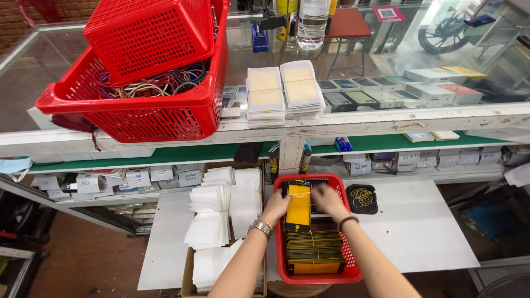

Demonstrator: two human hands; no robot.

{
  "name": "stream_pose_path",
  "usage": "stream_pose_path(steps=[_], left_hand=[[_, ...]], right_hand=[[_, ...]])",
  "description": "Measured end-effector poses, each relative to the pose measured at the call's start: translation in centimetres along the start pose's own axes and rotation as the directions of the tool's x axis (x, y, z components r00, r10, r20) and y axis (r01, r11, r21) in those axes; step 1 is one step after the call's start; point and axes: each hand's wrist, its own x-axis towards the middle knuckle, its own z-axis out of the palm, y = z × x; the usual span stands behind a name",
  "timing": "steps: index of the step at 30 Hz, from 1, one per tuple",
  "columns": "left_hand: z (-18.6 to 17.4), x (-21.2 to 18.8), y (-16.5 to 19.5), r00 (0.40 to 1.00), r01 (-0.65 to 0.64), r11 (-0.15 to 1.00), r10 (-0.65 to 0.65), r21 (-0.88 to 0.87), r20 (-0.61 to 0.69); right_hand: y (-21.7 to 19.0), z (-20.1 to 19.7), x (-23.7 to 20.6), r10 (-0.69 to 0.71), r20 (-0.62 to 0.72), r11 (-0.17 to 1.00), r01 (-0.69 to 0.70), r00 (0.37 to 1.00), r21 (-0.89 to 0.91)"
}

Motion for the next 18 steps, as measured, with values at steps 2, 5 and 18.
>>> stream_pose_path(steps=[2, 5, 18], left_hand=[[1.1, 0.1, -0.1, 1.000, 0.015, 0.998, -0.015, 0.059, -0.001], [1.9, 0.2, 0.4, 0.994, 0.038, 0.979, -0.016, 0.202, -0.106], [3.3, -0.9, -0.9, 0.871, 0.331, 0.568, 0.122, -0.753, 0.475]], right_hand=[[0.2, 3.1, -1.3, 0.449, 0.218, 0.815, -0.497, 0.867, 0.299], [0.0, 4.7, -1.8, 0.503, 0.150, 0.739, -0.513, 0.851, 0.436], [2.0, 1.2, -3.0, -0.187, -0.022, 0.951, 0.186, 0.982, 0.248]])
